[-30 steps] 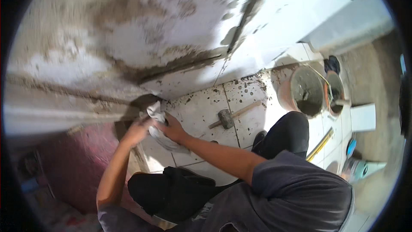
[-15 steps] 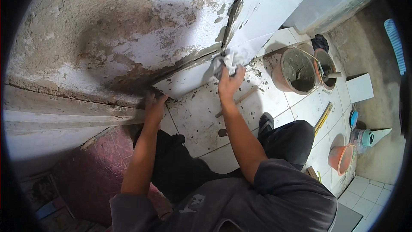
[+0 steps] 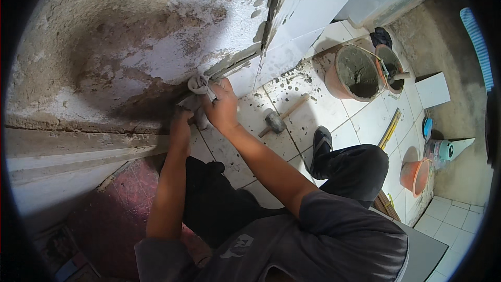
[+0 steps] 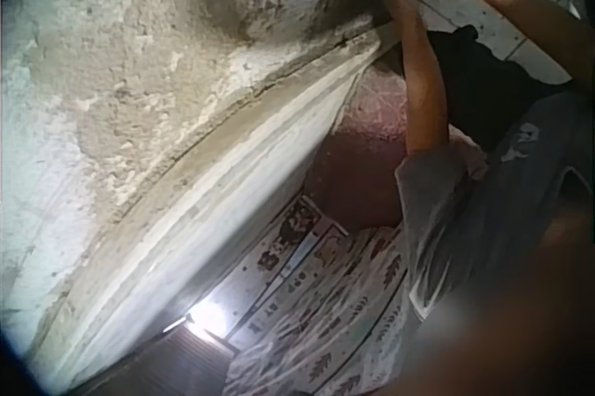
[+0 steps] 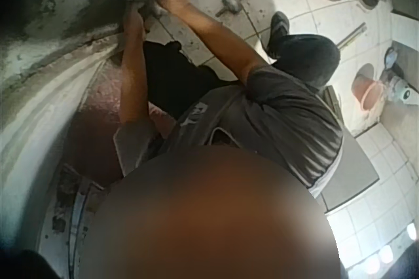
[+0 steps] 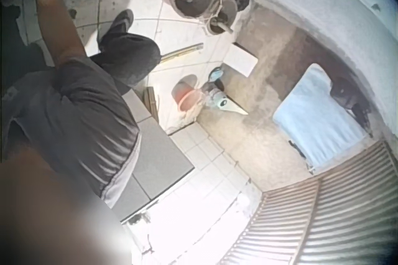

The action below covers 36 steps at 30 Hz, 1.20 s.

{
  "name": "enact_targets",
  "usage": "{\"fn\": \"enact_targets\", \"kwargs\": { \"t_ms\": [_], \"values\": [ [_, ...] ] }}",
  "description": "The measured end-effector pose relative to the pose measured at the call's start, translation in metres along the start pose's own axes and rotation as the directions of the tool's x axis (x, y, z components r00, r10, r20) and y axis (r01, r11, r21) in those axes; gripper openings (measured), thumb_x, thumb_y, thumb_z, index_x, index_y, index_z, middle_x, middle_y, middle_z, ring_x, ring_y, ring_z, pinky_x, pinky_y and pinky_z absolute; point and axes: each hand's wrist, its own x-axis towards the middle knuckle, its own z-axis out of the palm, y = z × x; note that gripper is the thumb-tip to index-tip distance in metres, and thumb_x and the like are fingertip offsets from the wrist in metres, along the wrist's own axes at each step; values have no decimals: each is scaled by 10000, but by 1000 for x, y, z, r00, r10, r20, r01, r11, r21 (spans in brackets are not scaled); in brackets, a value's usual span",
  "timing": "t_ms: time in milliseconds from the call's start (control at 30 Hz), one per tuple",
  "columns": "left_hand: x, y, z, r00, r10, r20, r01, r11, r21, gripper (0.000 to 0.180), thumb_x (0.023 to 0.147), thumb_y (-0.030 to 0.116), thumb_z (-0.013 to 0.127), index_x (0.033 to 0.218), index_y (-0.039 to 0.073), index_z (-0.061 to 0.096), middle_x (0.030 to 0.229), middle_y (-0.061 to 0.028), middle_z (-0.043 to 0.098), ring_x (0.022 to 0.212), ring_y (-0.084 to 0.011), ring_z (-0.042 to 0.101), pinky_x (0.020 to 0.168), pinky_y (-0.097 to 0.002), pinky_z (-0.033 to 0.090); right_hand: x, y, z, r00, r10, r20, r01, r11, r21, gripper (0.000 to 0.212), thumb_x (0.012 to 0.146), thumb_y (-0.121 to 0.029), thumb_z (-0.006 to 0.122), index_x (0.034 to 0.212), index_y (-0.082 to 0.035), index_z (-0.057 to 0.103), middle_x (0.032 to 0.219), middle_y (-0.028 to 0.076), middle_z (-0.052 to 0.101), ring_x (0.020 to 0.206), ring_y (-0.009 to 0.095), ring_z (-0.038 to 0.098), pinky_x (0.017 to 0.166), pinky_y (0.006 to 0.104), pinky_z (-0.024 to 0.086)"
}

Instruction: The person applies mortar to the back of a ceramic tile and presses it onto a wall, tapping it into place with a rubber mallet and wiping excess mortar from the joints with a cloth.

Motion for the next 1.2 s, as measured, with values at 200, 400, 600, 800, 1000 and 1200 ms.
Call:
{"fn": "enact_targets", "kwargs": {
  "t_ms": [200, 400, 600, 800, 1000, 1200],
  "values": [
    [-6, 9, 5, 994, -76, -82, 69, 994, -86, 434, 792, 302, 501, 1130, 30, 501, 1164, -70, 478, 1132, -180, 377, 987, -345, 220, 37, 51, -45, 896, 216, -387, -283, 951, -125, 291, 824, -176, 578, 977, 59, 499, 886, 155, 504, 817, 253, 489, 751, 346, 391],
    [3, 1, -10, 992, -56, -111, 47, 996, -81, 507, 846, 381, 449, 1219, 36, 435, 1267, -83, 443, 1233, -185, 331, 1035, -384, 175, -3, 33, 6, 970, 105, -220, -122, 990, -64, 243, 760, -68, 540, 973, 39, 490, 897, 192, 492, 840, 331, 501, 756, 396, 403],
    [-1, 12, -10, 999, -51, 18, 54, 940, -338, 519, 875, 414, 432, 1228, 34, 450, 1304, -97, 412, 1167, -186, 387, 982, -316, 248, -54, -21, 45, 959, 178, 220, -205, 973, 108, 305, 711, -78, 591, 985, 15, 497, 947, 217, 492, 876, 398, 498, 768, 419, 419],
    [-12, 25, -4, 995, -88, -51, 75, 975, -208, 707, 872, 501, 415, 1384, 56, 218, 1422, -115, 267, 1303, -218, 264, 1032, -360, 178, -13, 28, -13, 882, 407, -237, -374, 911, 174, 326, 810, -136, 580, 1070, 32, 477, 1005, 169, 510, 939, 265, 496, 824, 349, 394],
    [-9, 24, 6, 997, -71, -33, 67, 992, -108, 747, 867, 532, 393, 1402, 63, 164, 1449, -130, 200, 1337, -234, 194, 1055, -392, 115, 43, 94, -49, 962, 138, -236, -171, 977, -125, 250, 819, -104, 512, 1020, 44, 514, 972, 204, 526, 951, 316, 492, 853, 375, 373],
    [-5, 20, 0, 998, -57, -34, 54, 996, -70, 793, 846, 564, 402, 1412, 84, 120, 1454, -145, 170, 1338, -260, 183, 1057, -408, 99, -7, 139, -38, 710, 664, -232, -672, 739, 59, 223, 786, -71, 525, 983, 31, 544, 923, 207, 531, 913, 311, 507, 828, 361, 390]
  ]
}}
